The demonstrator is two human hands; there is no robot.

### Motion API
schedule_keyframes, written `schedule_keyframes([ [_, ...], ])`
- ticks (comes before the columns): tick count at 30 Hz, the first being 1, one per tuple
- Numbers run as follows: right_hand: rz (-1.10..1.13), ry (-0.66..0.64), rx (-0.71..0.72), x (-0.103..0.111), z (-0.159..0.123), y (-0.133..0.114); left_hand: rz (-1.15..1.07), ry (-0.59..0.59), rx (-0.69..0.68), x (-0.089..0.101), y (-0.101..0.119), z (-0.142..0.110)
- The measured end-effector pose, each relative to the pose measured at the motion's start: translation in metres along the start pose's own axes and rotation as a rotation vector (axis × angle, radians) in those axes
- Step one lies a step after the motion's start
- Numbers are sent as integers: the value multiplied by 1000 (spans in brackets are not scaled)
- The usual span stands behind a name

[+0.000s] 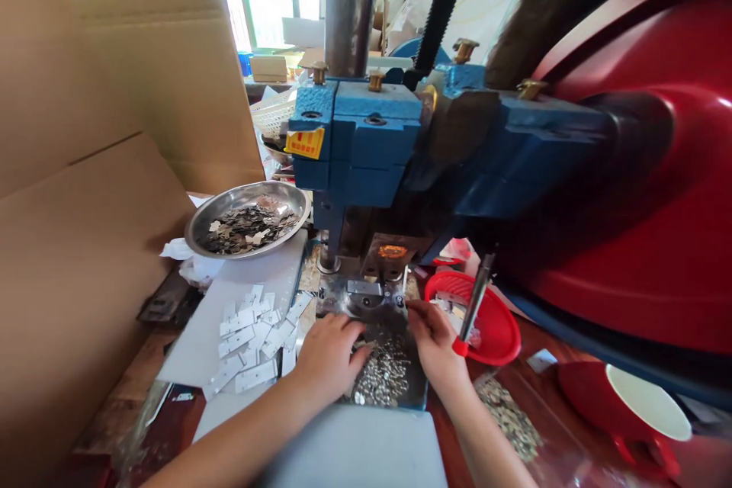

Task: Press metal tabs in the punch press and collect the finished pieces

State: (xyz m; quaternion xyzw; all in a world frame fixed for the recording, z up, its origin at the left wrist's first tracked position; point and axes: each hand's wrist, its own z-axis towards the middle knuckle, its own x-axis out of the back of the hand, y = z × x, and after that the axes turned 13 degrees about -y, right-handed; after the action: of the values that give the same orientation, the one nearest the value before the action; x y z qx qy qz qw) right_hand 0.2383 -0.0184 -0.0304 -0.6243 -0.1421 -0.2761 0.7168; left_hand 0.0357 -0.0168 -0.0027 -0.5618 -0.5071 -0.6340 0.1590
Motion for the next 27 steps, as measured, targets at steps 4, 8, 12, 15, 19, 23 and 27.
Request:
schedule_keyframes([
  [4, -97, -50, 19, 7, -9, 15, 16, -69, 28, -13, -2, 3],
  [8, -271, -105, 116, 8, -14, 22, -79, -55, 47, -13, -5, 5],
  [12, -472, -150, 238, 5, -15, 25, -212, -37, 31, -13, -4, 2],
  [15, -604, -141, 298, 2, -14, 26, -321, -57, 9, -14, -3, -1],
  [19, -550, -132, 353, 0, -7, 15, -517, 0, -4, -14, -7, -1],
  [23, -326, -83, 335, -9, 13, -10, -653, 152, 30, -8, -13, 4],
  [27, -386, -45, 343, -27, 36, -31, -796, 207, 81, 4, -17, 8],
])
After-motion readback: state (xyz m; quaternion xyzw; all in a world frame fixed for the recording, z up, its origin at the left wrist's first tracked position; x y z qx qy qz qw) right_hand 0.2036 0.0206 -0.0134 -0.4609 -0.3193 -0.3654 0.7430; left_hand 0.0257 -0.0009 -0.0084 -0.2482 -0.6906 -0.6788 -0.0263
